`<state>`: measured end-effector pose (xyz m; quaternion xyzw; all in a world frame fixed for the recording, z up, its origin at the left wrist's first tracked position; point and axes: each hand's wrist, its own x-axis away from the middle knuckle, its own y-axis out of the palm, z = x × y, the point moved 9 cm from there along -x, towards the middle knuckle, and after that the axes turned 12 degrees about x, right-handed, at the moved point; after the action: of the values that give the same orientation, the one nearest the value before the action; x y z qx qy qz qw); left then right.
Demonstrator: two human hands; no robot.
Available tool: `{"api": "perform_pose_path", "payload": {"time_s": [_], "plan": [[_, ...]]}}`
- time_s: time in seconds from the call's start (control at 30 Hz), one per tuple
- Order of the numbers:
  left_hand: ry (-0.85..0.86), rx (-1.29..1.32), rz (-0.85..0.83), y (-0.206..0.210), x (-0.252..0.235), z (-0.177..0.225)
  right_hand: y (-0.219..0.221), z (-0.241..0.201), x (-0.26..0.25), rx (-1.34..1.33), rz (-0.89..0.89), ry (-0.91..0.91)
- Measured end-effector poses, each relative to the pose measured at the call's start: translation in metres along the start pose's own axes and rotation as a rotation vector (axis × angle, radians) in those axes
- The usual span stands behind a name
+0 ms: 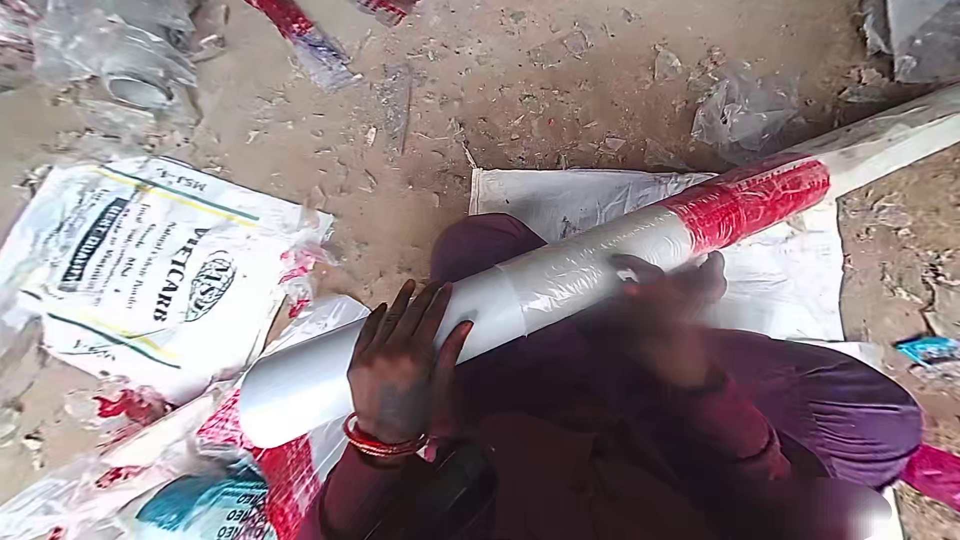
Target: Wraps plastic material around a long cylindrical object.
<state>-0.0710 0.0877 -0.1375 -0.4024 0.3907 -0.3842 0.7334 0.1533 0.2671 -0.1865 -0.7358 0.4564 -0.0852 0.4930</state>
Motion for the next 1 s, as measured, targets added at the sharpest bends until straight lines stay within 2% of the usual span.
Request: {"api": "perform_pose_path", "payload": {"time_s": [0.07,0.2,0.37,0.57,0.7,0.8,1.0], "plan": [[0.040,0.107,-0.089,-0.003,-0.013,0.001,0.010,-0.004,0.000,-0.064,0.007,0.047],[0.418,0.161,-0.274,0.004,-0.058,0.033,0.009,-0.003,-0.007,-0.050,0.015,0.111],[0.756,0.432,-0.510,0.032,-0.085,0.057,0.013,0.000,0.001,-0.092,0.057,0.074],[0.887,0.583,-0.726,0.045,-0.100,0.060,0.018,0.005,0.008,-0.110,0.060,0.089],[1.042,0.623,-0.662,0.045,-0.091,0.060,0.019,0.005,0.012,-0.085,0.063,0.087],[1.126,0.560,-0.592,0.041,-0.083,0.066,0.021,0.005,0.014,-0.082,0.069,0.104],[1.197,0.560,-0.518,0.040,-0.078,0.056,0.025,0.005,0.013,-0.054,0.047,0.112]]}}
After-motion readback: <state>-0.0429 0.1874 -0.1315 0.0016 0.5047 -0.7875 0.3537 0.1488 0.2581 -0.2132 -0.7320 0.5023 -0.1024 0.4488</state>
